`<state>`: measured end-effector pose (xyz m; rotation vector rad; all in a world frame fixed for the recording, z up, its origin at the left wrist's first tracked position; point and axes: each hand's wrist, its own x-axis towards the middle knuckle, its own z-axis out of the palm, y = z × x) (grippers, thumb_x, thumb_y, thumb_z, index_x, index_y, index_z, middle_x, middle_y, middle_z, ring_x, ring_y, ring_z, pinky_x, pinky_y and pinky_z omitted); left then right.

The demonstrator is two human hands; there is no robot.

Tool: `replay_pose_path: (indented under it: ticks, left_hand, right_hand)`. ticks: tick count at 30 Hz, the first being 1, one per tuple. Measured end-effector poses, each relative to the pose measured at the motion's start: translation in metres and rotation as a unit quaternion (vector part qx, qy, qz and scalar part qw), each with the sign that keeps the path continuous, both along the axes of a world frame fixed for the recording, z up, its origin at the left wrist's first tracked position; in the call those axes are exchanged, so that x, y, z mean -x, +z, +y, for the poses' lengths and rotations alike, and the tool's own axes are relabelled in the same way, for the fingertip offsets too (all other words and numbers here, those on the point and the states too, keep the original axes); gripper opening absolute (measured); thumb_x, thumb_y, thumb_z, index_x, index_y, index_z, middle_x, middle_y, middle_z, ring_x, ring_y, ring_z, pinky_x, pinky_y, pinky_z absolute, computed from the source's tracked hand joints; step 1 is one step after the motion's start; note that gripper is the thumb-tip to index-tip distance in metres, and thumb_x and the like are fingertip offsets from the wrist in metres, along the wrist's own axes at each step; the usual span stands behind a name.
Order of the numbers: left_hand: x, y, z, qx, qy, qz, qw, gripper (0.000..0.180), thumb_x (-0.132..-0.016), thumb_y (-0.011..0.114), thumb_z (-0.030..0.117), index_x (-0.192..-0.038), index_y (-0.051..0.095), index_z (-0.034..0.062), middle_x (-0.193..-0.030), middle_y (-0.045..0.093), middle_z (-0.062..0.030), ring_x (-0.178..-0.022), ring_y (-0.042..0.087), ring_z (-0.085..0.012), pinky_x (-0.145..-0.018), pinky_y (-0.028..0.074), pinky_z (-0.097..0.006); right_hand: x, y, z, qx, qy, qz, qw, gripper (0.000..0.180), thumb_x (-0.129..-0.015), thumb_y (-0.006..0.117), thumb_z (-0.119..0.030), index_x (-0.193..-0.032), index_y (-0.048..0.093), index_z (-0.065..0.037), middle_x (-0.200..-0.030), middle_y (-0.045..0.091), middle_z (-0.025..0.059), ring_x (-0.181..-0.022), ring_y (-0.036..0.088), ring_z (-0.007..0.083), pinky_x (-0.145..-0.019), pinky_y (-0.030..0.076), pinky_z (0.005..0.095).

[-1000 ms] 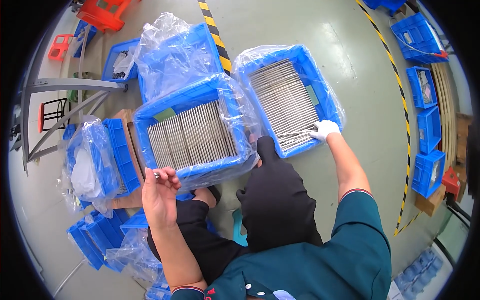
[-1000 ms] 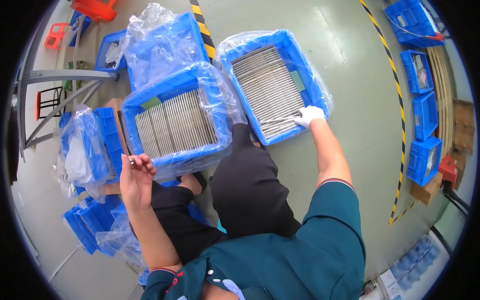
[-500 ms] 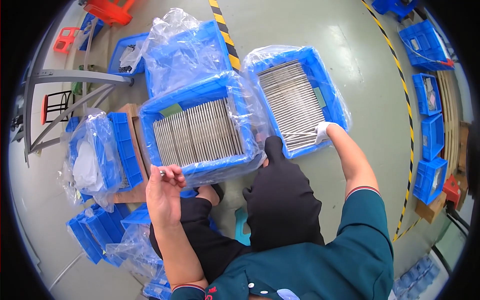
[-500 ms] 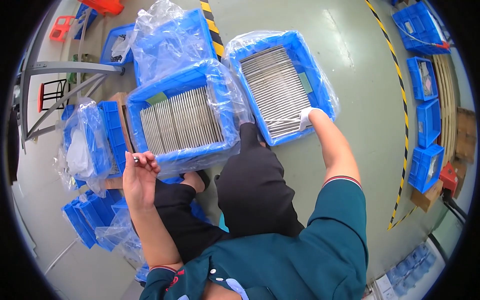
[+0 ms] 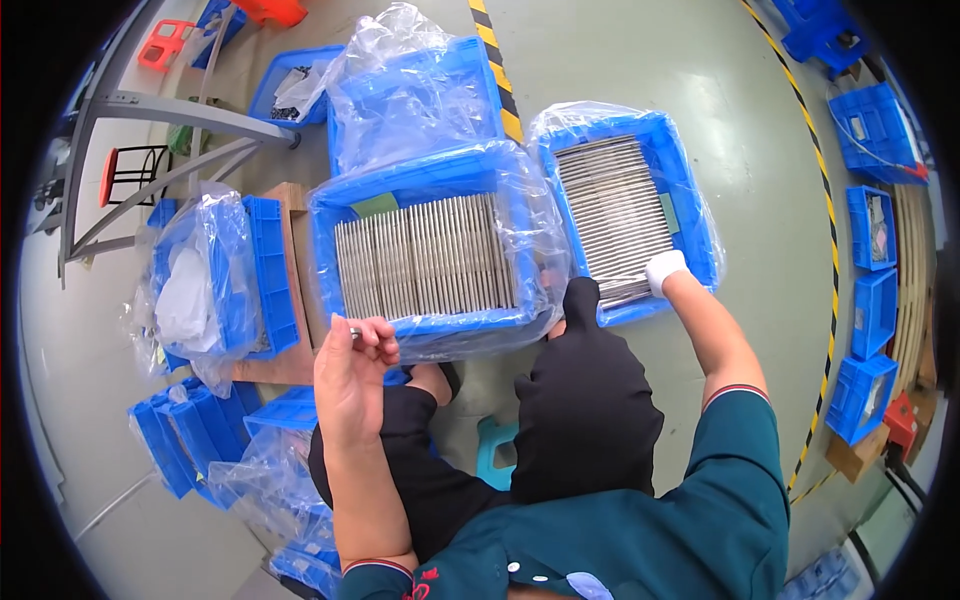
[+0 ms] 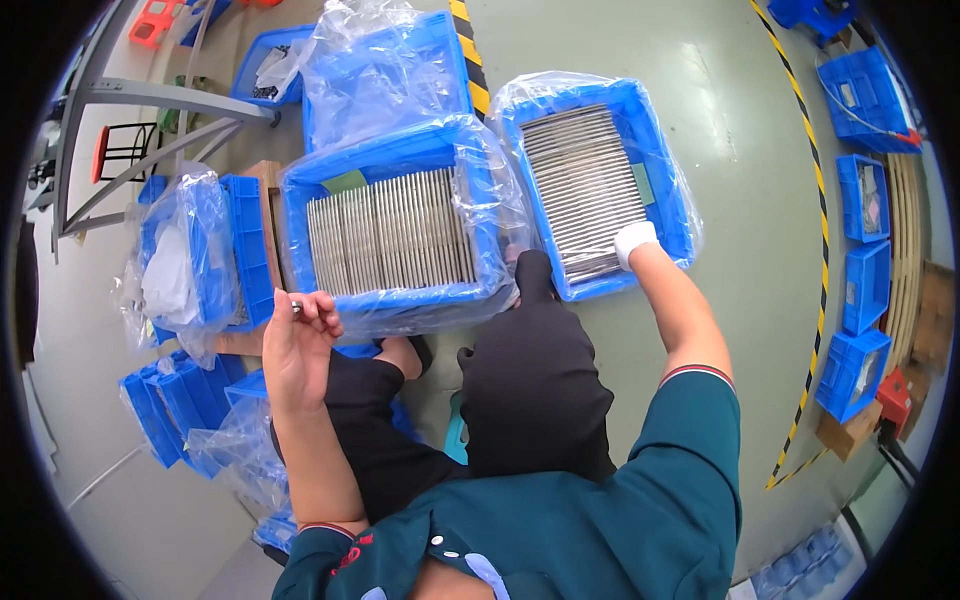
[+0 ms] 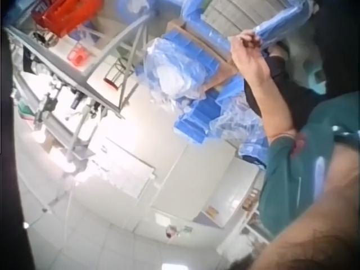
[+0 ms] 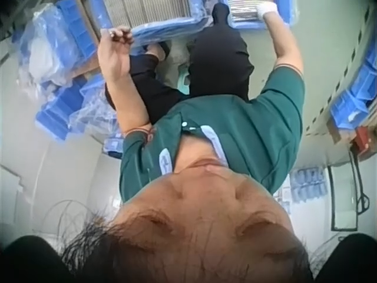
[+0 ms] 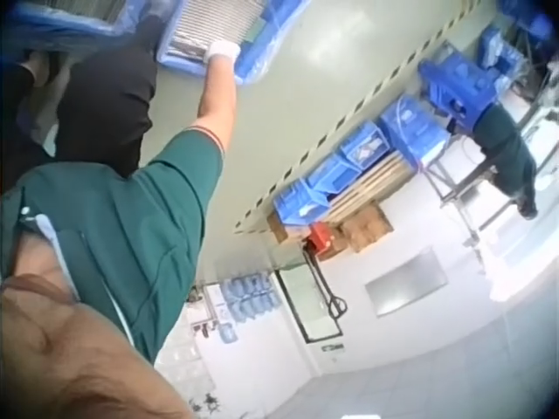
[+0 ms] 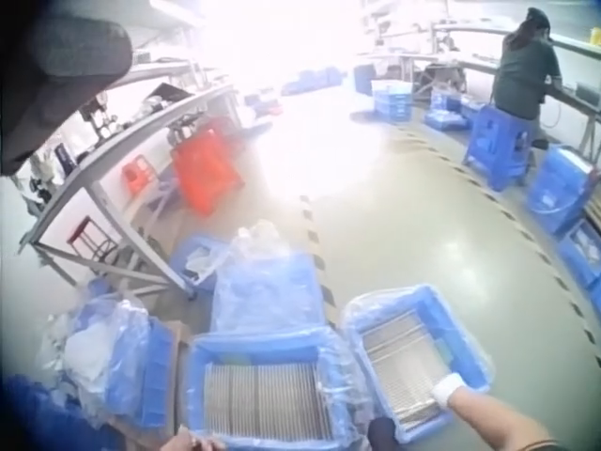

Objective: Inspect and sort long metal rods into plastic storage bins.

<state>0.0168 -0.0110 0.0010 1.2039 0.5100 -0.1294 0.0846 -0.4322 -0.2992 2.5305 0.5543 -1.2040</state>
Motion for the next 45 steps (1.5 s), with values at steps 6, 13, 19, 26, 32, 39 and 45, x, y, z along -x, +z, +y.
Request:
replay_pose_path:
  ticks: [6,13,19,26,32,39,45]
  left_hand:
    - [0.002,-0.005,-0.002,0.03,0.0,0.003,1.0,0.036,-0.095,0.048,0.037,-0.078,0.053,0.006,-0.087,0.06,-0.0093,-0.073,0.056,-0.0146,-0.068,0.045,-0.028]
    - [0.01,0.01,0.02,0.033,0.039,-0.029,0.998,0.037,-0.095,0.048,0.039,-0.078,0.053,0.0066,-0.085,0.06,-0.0091,-0.073,0.055,-0.0163,-0.069,0.046,-0.029]
    - [0.008,0.007,0.022,0.086,0.03,-0.065,0.994,0.036,-0.094,0.049,0.042,-0.078,0.054,0.0093,-0.084,0.062,-0.0064,-0.074,0.056,-0.0144,-0.067,0.046,-0.028]
    - [0.005,0.003,0.039,0.151,0.083,-0.072,0.982,0.034,-0.09,0.054,0.045,-0.084,0.058,0.011,-0.077,0.062,-0.003,-0.07,0.058,-0.0136,-0.062,0.047,-0.028]
    - [-0.004,0.006,0.061,0.324,0.117,-0.183,0.921,0.034,-0.087,0.058,0.044,-0.091,0.061,0.0108,-0.081,0.063,-0.0013,-0.076,0.059,-0.0151,-0.069,0.049,-0.031]
    - [0.002,0.009,0.073,0.34,0.155,-0.212,0.903,0.035,-0.087,0.059,0.042,-0.092,0.06,0.0082,-0.086,0.061,-0.0048,-0.082,0.058,-0.0169,-0.078,0.049,-0.031]
    - [-0.005,0.004,0.068,0.295,0.164,-0.204,0.919,0.035,-0.088,0.059,0.041,-0.092,0.06,0.0072,-0.083,0.062,-0.0058,-0.079,0.059,-0.0167,-0.075,0.048,-0.031]
  right_hand:
    - [0.021,0.014,0.001,-0.051,-0.06,-0.077,0.994,0.02,-0.072,0.059,-0.02,-0.083,0.07,-0.007,-0.083,0.068,0.017,-0.08,0.067,0.0308,-0.071,0.053,0.0409]
    - [0.033,0.088,0.022,-0.076,-0.051,-0.076,0.993,0.035,-0.078,0.06,-0.039,-0.084,0.066,-0.005,-0.079,0.067,0.0176,-0.076,0.066,0.0329,-0.069,0.052,0.043]
    - [0.016,0.162,0.021,-0.174,-0.314,-0.129,0.924,0.047,-0.086,0.05,-0.048,-0.097,0.065,-0.005,-0.098,0.064,0.021,-0.095,0.058,0.0385,-0.081,0.046,0.0434]
    - [-0.003,0.3,0.152,-0.555,-0.417,-0.016,0.72,0.022,-0.085,0.06,-0.025,-0.086,0.057,-0.003,-0.063,0.048,-0.0021,-0.052,0.041,0.0065,-0.049,0.035,0.0236]
    - [0.027,0.355,0.259,-0.605,-0.336,0.065,0.719,0.018,-0.086,0.059,-0.02,-0.083,0.057,-0.003,-0.063,0.049,-0.0018,-0.054,0.044,0.0066,-0.05,0.036,0.0233]
    - [0.046,0.356,0.303,-0.607,-0.364,0.089,0.7,0.019,-0.085,0.059,-0.02,-0.084,0.058,-0.002,-0.062,0.05,-0.0015,-0.054,0.045,0.0063,-0.05,0.036,0.0228]
    - [0.048,0.344,0.308,-0.609,-0.359,0.066,0.704,0.018,-0.085,0.057,-0.019,-0.082,0.056,-0.001,-0.061,0.051,0.001,-0.053,0.047,0.0073,-0.05,0.038,0.0247]
